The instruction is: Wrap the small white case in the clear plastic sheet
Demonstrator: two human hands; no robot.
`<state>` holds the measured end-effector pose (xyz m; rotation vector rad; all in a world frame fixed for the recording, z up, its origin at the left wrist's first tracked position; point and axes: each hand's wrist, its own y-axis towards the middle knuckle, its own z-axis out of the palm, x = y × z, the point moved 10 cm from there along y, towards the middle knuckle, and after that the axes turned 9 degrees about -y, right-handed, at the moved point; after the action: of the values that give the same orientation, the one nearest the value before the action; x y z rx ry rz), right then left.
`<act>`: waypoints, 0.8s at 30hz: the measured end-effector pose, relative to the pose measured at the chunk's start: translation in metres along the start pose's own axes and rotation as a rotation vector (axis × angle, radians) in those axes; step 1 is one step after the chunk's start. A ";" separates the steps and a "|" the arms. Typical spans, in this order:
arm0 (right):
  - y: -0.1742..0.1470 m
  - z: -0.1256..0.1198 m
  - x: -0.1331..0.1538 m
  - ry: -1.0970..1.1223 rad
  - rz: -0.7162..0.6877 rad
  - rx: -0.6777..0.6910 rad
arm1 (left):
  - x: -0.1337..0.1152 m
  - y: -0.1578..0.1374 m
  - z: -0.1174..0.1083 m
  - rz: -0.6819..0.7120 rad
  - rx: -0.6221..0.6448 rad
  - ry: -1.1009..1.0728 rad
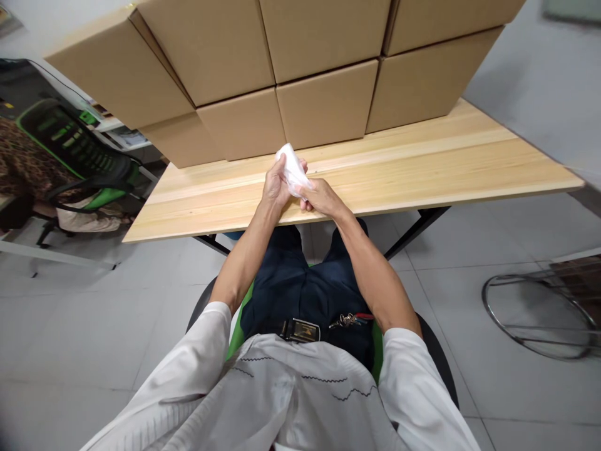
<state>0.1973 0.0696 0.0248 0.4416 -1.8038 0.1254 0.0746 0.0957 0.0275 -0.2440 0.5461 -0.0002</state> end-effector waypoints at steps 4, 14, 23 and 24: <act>-0.003 0.002 0.003 -0.012 -0.059 0.025 | 0.000 -0.004 0.002 -0.017 0.001 -0.001; -0.006 -0.011 -0.005 0.103 -0.003 -0.113 | -0.010 -0.002 0.003 0.078 0.065 0.000; -0.002 -0.020 -0.013 0.231 0.071 -0.185 | -0.007 0.000 0.002 0.054 0.073 0.007; -0.001 -0.020 -0.014 0.232 0.071 -0.176 | -0.007 -0.001 0.002 0.064 0.073 0.003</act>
<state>0.2188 0.0777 0.0170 0.2274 -1.5868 0.0632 0.0696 0.0961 0.0334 -0.1550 0.5559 0.0411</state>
